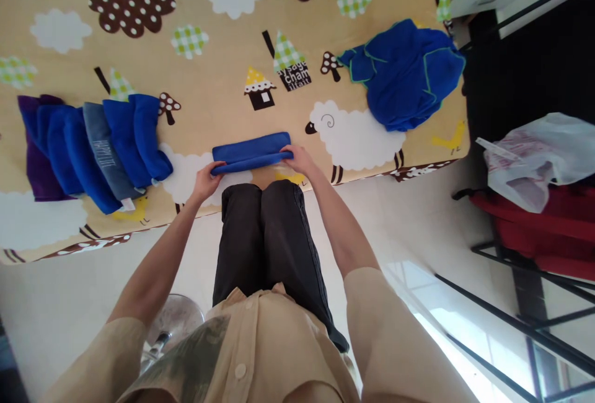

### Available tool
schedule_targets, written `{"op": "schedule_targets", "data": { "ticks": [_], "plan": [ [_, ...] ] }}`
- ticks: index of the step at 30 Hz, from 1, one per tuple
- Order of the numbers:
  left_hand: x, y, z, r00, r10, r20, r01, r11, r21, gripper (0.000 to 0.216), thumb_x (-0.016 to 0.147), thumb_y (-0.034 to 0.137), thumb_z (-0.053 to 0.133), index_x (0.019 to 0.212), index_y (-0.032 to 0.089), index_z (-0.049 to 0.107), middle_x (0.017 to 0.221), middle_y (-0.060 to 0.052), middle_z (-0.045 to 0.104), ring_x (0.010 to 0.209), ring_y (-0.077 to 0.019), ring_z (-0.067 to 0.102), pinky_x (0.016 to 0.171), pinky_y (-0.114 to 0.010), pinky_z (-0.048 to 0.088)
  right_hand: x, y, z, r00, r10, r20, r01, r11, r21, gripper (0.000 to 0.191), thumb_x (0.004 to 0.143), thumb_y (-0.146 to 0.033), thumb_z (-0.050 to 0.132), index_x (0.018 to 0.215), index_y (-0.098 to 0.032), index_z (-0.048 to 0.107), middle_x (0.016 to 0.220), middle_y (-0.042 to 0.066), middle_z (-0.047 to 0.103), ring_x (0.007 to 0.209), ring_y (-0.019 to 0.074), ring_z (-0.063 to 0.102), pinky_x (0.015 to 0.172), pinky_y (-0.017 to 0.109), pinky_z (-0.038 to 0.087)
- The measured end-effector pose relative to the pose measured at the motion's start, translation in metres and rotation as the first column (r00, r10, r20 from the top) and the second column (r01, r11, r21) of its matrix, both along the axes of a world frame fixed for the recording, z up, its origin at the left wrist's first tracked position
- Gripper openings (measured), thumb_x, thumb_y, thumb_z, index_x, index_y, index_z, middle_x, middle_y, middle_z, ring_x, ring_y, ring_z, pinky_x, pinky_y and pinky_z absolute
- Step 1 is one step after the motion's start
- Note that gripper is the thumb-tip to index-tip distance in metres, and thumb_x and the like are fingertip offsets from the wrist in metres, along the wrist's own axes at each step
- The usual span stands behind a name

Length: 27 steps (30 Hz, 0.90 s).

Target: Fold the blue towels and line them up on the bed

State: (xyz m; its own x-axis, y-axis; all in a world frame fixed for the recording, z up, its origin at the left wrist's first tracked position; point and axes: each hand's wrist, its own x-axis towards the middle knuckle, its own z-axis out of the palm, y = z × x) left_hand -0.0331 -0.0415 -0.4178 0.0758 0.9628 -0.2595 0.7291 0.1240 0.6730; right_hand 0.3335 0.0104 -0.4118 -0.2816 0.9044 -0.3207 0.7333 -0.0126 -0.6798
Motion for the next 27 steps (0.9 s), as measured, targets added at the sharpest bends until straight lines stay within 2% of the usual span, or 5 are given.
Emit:
{"op": "schedule_targets", "data": {
  "ticks": [4,7,11,20,27],
  "plan": [
    [0.003,0.015,-0.016,0.953,0.294,0.068,-0.292,0.956,-0.036,0.034,0.090,0.033,0.065,0.120,0.018,0.068,0.106,-0.008,0.077,0.093,-0.0231,0.071,0.093,-0.036,0.057,-0.004,0.009,-0.019,0.975,-0.219,-0.038,0.220,0.976,0.003,0.039,0.090,-0.042,0.068,0.118,-0.015,0.074,0.107,0.012,0.077,0.096,0.0275,0.070,0.093,0.042,0.059],
    [0.004,0.028,-0.026,0.925,0.378,0.031,-0.377,0.925,-0.031,0.026,0.094,0.036,0.062,0.112,0.018,0.066,0.093,-0.008,0.073,0.088,-0.0230,0.068,0.092,-0.036,0.055,-0.008,0.015,-0.034,0.962,-0.273,0.013,0.272,0.962,0.033,0.045,0.097,-0.049,0.061,0.127,-0.017,0.069,0.113,0.015,0.075,0.104,0.0297,0.069,0.099,0.046,0.058],
    [0.004,0.036,-0.031,0.923,0.385,0.012,-0.384,0.922,-0.047,0.022,0.098,0.040,0.060,0.106,0.020,0.063,0.093,-0.010,0.073,0.091,-0.0261,0.069,0.095,-0.039,0.053,-0.010,0.019,-0.040,0.965,-0.246,0.088,0.242,0.969,0.054,0.048,0.103,-0.055,0.050,0.135,-0.021,0.065,0.122,0.015,0.073,0.116,0.0333,0.068,0.107,0.052,0.055],
    [0.013,0.035,-0.025,0.919,0.393,-0.038,-0.393,0.919,0.013,0.027,0.103,0.047,0.053,0.108,0.021,0.060,0.098,-0.012,0.072,0.105,-0.0306,0.071,0.104,-0.042,0.050,-0.017,0.018,-0.015,0.952,-0.223,0.209,0.227,0.974,0.004,0.050,0.109,-0.051,0.037,0.144,-0.023,0.060,0.127,0.015,0.073,0.121,0.0346,0.068,0.105,0.052,0.054],
    [0.015,0.040,-0.026,0.903,0.418,-0.098,-0.419,0.908,0.009,0.024,0.100,0.043,0.055,0.103,0.021,0.063,0.104,-0.015,0.073,0.108,-0.0325,0.071,0.108,-0.045,0.049,-0.022,0.027,-0.013,0.927,-0.198,0.318,0.216,0.976,-0.023,0.060,0.109,-0.059,0.035,0.147,-0.019,0.058,0.128,0.020,0.071,0.118,0.0364,0.067,0.102,0.051,0.054]
  ]
}}
